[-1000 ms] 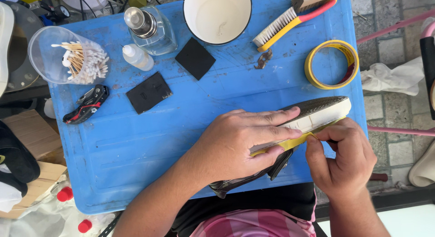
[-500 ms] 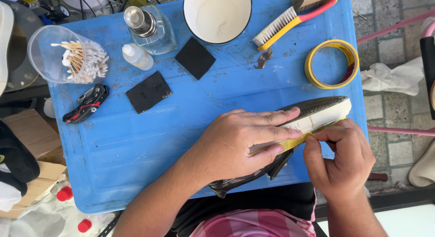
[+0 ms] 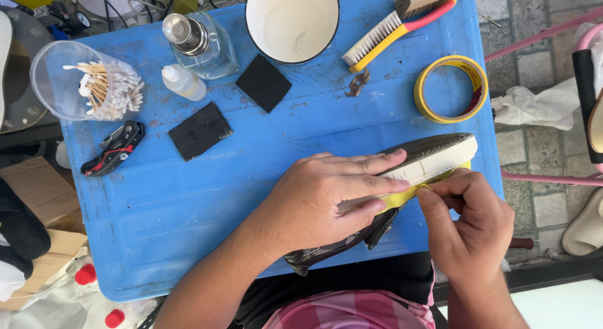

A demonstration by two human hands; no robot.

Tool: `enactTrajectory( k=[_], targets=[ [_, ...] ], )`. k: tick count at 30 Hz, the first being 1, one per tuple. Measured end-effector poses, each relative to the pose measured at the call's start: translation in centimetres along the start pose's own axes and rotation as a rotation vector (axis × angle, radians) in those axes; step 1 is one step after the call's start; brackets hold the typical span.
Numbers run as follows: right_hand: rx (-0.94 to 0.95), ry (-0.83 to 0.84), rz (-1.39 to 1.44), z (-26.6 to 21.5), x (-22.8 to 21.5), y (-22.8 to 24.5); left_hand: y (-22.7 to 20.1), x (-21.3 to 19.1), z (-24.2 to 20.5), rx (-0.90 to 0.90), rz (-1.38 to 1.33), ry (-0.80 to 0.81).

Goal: The person applies yellow masking tape along the edge of a sneaker's sole. They carefully align and smooth the tape around the perimeter of the shoe's midsole, ensuring it adheres evenly.

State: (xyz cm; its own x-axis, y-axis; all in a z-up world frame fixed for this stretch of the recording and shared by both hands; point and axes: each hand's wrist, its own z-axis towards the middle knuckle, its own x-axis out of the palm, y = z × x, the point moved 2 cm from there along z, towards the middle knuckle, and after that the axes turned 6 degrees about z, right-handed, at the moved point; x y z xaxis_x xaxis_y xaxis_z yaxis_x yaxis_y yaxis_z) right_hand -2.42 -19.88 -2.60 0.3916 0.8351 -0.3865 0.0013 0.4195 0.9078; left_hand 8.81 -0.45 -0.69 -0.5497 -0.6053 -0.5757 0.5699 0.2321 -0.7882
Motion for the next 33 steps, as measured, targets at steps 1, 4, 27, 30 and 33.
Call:
enactTrajectory(
  k=[1, 4, 27, 30, 33],
  targets=[
    [0.016, 0.003, 0.006, 0.0, -0.1, 0.0, 0.0, 0.0, 0.0, 0.003, 0.002, -0.001],
    [0.050, 0.008, -0.021, 0.0, -0.3, -0.1, 0.0, 0.0, 0.0, 0.000, 0.015, 0.000],
    [-0.323, -0.143, -0.303, -0.9, 1.8, -2.3, -0.4, 0.0, -0.1, -0.007, 0.009, -0.027],
    [-0.319, -0.177, -0.292, -1.1, 2.3, -2.6, -0.3, 0.0, 0.0, -0.012, 0.015, -0.014],
    [-0.297, -0.195, -0.214, -1.4, 2.8, -3.0, -0.3, 0.0, 0.0, -0.005, 0.011, -0.018]
  ],
)
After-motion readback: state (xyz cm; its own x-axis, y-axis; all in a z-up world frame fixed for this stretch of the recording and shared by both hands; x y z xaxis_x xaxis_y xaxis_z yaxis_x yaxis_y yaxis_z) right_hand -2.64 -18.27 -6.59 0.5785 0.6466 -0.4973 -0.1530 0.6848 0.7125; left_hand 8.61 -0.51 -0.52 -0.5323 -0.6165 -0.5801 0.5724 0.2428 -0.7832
